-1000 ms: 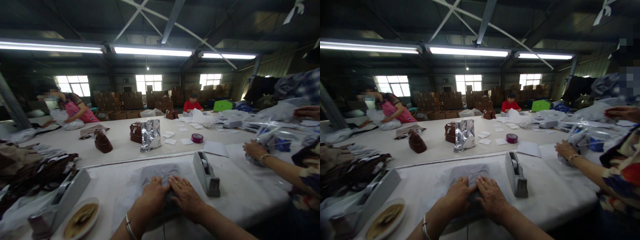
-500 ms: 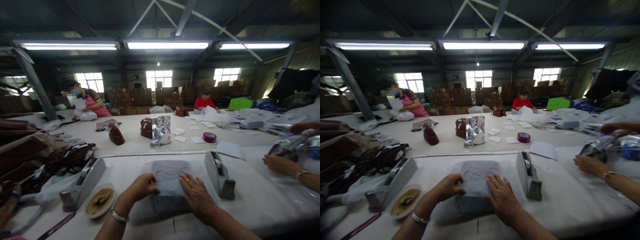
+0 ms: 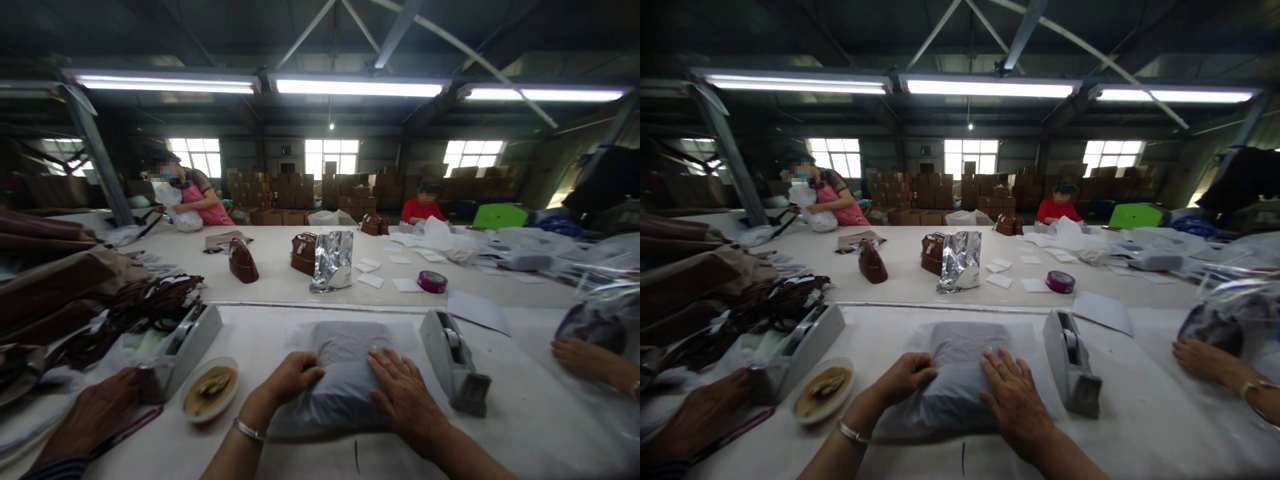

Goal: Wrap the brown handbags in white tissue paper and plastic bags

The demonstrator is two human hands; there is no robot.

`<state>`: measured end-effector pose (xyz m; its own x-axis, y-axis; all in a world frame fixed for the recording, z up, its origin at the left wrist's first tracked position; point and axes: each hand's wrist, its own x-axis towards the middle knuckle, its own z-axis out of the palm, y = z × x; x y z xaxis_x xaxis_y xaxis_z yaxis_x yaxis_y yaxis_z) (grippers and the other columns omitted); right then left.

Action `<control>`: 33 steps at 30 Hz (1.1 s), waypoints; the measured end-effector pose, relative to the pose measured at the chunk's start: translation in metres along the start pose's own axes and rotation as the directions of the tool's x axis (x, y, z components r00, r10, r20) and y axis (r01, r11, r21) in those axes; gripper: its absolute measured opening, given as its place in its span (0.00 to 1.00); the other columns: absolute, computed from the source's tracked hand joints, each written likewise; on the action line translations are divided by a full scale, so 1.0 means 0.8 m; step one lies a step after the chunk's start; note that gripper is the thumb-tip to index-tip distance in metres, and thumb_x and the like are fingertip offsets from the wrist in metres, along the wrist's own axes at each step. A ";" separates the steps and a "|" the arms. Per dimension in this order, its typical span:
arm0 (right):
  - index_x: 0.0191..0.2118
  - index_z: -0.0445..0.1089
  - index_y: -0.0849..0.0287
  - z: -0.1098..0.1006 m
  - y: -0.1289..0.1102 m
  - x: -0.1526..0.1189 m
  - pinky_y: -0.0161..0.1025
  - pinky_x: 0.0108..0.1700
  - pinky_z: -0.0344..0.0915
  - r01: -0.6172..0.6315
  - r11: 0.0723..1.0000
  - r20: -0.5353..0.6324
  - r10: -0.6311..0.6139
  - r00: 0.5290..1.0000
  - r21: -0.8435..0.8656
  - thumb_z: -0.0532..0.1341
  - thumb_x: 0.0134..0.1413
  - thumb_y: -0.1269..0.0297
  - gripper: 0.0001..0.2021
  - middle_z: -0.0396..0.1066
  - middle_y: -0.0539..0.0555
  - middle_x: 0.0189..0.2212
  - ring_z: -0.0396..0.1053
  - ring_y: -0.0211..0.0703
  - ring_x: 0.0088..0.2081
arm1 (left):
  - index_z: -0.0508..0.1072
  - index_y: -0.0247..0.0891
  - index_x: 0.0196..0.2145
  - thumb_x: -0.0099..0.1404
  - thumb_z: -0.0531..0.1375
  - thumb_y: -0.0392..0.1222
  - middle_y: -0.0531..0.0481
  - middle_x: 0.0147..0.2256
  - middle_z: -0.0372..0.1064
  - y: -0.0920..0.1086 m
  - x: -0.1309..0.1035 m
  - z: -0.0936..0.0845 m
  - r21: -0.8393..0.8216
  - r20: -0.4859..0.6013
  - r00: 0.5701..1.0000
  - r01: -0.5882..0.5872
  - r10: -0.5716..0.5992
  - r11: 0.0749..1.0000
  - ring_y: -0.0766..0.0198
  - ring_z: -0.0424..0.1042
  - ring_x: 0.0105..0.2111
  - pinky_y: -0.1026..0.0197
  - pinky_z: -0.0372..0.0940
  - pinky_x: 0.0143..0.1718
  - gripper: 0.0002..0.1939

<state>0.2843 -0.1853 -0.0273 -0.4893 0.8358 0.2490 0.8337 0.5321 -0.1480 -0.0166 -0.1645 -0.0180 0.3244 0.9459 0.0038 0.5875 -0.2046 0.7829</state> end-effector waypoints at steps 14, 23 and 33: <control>0.70 0.48 0.48 0.009 -0.068 0.032 0.62 0.71 0.41 0.301 0.944 0.152 -0.320 0.935 0.137 0.59 0.58 0.67 0.36 0.46 0.49 0.71 0.41 0.58 0.71 | 0.74 0.39 0.34 0.65 0.57 0.42 0.49 0.34 0.72 0.018 -0.016 -0.010 0.279 -0.166 0.986 0.058 -0.012 0.959 0.59 0.68 0.38 0.56 0.63 0.45 0.08; 0.70 0.50 0.49 0.015 -0.067 0.032 0.61 0.71 0.40 0.302 0.943 0.131 -0.320 0.938 0.139 0.59 0.58 0.67 0.35 0.49 0.51 0.70 0.43 0.58 0.71 | 0.68 0.40 0.58 0.69 0.51 0.37 0.39 0.57 0.69 0.023 -0.091 0.072 0.570 -0.301 0.875 -0.154 0.379 0.807 0.53 0.67 0.58 0.48 0.66 0.61 0.21; 0.66 0.58 0.48 -0.017 -0.027 0.004 0.58 0.66 0.55 0.250 0.963 -0.133 -0.237 0.962 0.095 0.57 0.63 0.61 0.26 0.57 0.53 0.68 0.51 0.56 0.69 | 0.52 0.42 0.68 0.68 0.57 0.40 0.40 0.63 0.63 -0.024 -0.078 0.091 0.635 -0.304 0.797 -0.239 0.522 0.734 0.55 0.65 0.62 0.53 0.69 0.59 0.33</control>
<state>0.2683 -0.1955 -0.0102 -0.6344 0.6605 0.4016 0.6564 0.7347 -0.1715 0.0060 -0.2379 -0.0785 0.3398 0.7235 0.6009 0.8250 -0.5361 0.1789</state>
